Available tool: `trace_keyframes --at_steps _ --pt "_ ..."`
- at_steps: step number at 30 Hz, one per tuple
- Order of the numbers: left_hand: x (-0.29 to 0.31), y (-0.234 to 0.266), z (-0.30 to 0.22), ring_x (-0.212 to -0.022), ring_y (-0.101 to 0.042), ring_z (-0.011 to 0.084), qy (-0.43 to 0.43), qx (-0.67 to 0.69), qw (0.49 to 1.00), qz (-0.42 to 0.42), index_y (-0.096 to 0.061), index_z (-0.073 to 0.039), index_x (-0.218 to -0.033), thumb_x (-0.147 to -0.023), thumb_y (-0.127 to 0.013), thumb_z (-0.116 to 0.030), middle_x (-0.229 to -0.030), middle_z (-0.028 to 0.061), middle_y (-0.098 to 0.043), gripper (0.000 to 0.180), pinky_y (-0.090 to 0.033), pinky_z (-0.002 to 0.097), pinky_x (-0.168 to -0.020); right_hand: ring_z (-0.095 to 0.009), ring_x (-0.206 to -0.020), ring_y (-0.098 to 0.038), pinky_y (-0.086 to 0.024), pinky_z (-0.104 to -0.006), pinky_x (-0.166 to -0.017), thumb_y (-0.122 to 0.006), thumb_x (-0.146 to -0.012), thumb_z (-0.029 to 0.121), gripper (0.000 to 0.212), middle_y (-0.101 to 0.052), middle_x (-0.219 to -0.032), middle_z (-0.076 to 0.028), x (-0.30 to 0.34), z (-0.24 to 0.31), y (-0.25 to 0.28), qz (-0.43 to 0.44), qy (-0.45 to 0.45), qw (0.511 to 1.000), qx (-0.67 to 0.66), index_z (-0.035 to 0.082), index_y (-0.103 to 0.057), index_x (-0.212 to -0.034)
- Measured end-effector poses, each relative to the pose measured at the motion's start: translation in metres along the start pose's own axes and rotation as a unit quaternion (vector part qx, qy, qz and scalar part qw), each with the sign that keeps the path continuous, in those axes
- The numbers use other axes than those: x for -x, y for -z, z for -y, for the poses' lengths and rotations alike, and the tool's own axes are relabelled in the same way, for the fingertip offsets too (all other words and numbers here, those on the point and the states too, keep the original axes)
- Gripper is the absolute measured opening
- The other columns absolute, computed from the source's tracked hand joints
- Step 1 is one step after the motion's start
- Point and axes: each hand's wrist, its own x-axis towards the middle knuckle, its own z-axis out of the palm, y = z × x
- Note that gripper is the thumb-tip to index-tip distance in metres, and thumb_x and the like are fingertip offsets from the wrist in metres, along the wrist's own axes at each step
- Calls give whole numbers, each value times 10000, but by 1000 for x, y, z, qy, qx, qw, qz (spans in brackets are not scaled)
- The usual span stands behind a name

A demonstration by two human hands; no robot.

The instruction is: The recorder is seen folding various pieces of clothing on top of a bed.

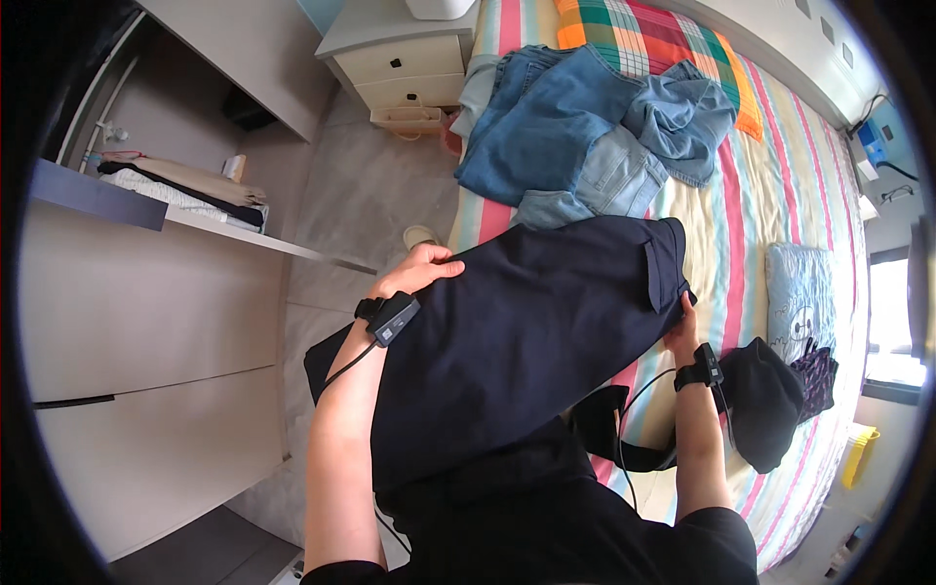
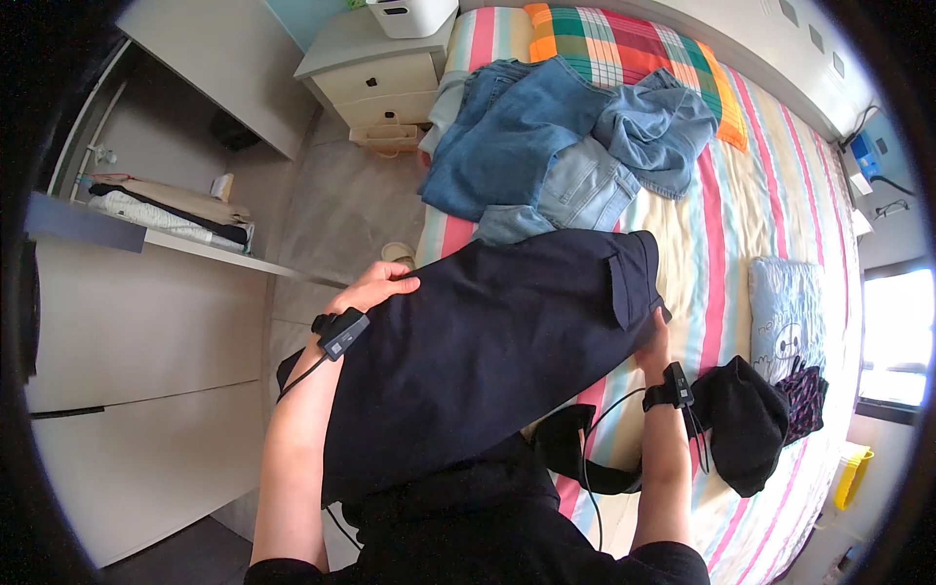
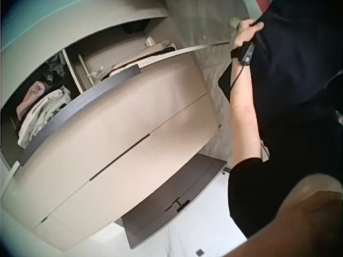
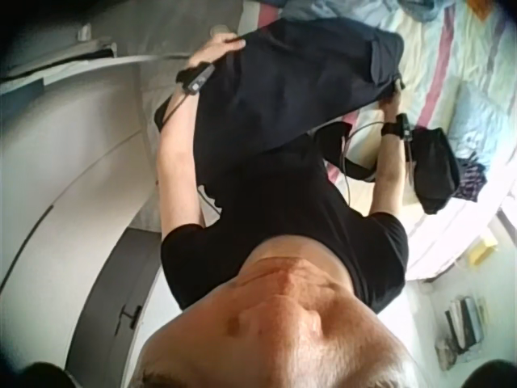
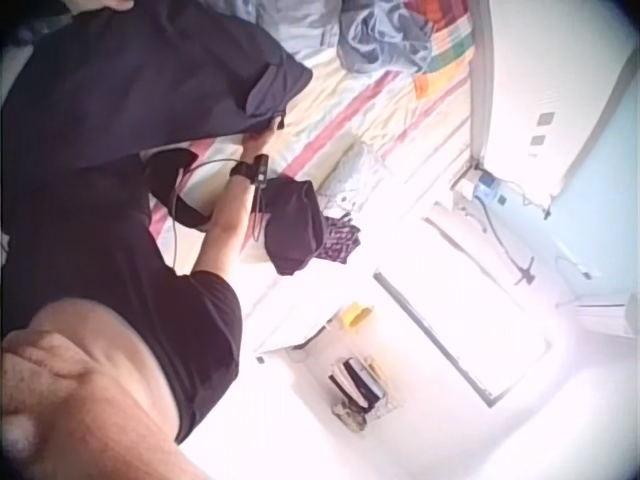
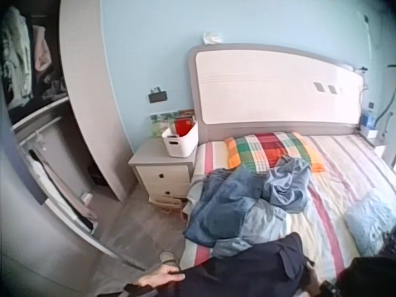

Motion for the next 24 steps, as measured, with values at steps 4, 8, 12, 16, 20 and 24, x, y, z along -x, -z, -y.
trace_keyframes --at_steps 4,8,12,16,20,24 --pt "-7 3 17 -658 -481 81 -19 -9 999 -39 -625 -21 -777 -793 -694 -353 -661 -12 -536 339 -389 272 -624 -268 -1117 -526 -384 -404 -993 -538 -859 479 566 -557 -1223 -87 -7 -1 6 40 12 999 -4 80 -483 -1256" --pt "29 17 -11 -634 -452 77 18 -70 996 -45 -614 -24 -721 -803 -680 -352 -619 -17 -502 344 -372 280 -607 -274 -1144 -502 -369 -418 -1003 -532 -863 476 576 -532 -1256 -87 -8 0 8 59 10 998 -9 81 -463 -1276" --pt "62 45 2 -663 -478 73 60 -155 986 31 -639 -27 -756 -823 -650 -403 -656 -16 -545 381 -387 279 -627 -282 -1163 -485 -360 -423 -1012 -533 -857 488 604 -509 -1285 -89 -12 -2 14 76 21 997 5 74 -449 -1288" --pt "96 48 28 -666 -482 67 76 -98 991 -40 -635 -20 -792 -854 -610 -403 -671 -13 -561 389 -387 289 -622 -278 -1176 -471 -353 -412 -1016 -508 -868 492 620 -496 -1299 -86 -11 -1 14 14 -13 1000 21 52 -434 -1299" --pt "140 45 40 -638 -465 74 89 -118 984 -102 -614 -3 -757 -848 -611 -413 -653 -15 -543 420 -378 293 -580 -268 -1167 -482 -374 -383 -1001 -517 -847 529 657 -495 -1301 -84 -13 1 21 -33 -22 998 44 65 -432 -1304" --pt "201 67 71 -603 -397 68 109 -116 971 -180 -559 -2 -694 -830 -640 -353 -616 -32 -458 386 -332 279 -531 -257 -1114 -521 -431 -383 -941 -552 -804 575 685 -518 -1276 -66 -18 0 19 -20 -2 997 81 82 -473 -1273"
